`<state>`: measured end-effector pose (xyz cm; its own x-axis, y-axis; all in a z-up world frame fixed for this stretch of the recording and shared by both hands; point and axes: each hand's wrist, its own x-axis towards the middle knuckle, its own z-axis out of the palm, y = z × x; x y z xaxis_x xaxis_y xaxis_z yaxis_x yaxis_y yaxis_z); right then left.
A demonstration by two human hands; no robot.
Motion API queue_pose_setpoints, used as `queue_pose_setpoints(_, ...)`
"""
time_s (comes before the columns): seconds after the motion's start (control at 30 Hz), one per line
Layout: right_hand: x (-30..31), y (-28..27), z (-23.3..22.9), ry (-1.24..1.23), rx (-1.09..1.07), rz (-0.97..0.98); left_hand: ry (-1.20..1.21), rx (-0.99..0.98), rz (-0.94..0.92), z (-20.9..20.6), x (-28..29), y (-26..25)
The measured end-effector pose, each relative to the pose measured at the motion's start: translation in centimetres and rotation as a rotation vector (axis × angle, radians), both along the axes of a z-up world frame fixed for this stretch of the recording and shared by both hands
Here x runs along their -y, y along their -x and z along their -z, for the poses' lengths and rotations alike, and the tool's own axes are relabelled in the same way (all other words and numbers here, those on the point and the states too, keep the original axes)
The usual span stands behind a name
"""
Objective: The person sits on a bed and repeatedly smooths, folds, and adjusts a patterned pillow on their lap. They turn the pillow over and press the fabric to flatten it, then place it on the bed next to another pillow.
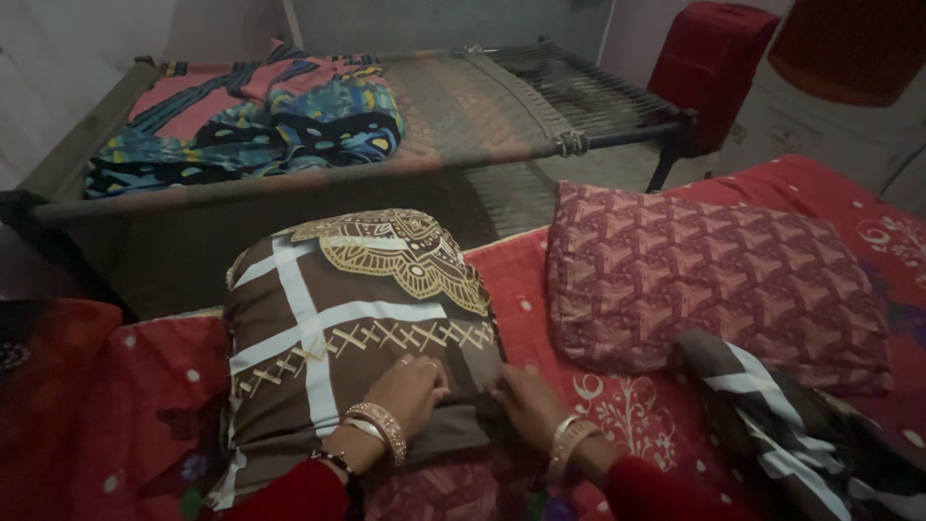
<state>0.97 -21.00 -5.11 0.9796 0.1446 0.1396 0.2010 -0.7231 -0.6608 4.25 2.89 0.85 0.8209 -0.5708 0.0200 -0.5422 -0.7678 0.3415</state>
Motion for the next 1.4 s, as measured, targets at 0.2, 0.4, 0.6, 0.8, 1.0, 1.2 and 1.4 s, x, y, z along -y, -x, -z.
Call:
queue_pose_setpoints(0.2,-0.1,1.5,-0.6,-0.069,-0.020,-0.003,0.009,-0.122,0.006,-0.4,-0.1,0.0)
queue_pose_setpoints(0.4,-0.7,1.4,-1.2,-0.037,-0.048,0.047,0.009,-0.117,-0.018,-1.2,0.0,0.8)
queue_pose_setpoints(0.6,-2.7,2.0,-4.9,0.106,0.223,-0.058,0.049,-0.091,0.035,-0.7,-0.9,1.2)
queue_pose_setpoints(0.8,-5.3,1.5,-5.8,0.033,0.437,-0.309,0.206,-0.061,0.044,0.8,-2.0,1.6)
queue_pose_setpoints(1.0,-4.7,2.1,-5.0,0.095,0.401,-0.337,0.322,-0.058,0.019,2.8,-2.5,0.4)
queue_pose_setpoints(1.2,-4.8,1.7,-4.7,0.147,0.340,-0.304,0.344,0.063,-0.054,2.0,-4.2,0.5)
queue_pose_setpoints(1.4,-4.9,1.8,-3.9,0.126,0.264,-0.258,0.334,0.085,-0.144,-0.5,-7.5,1.6)
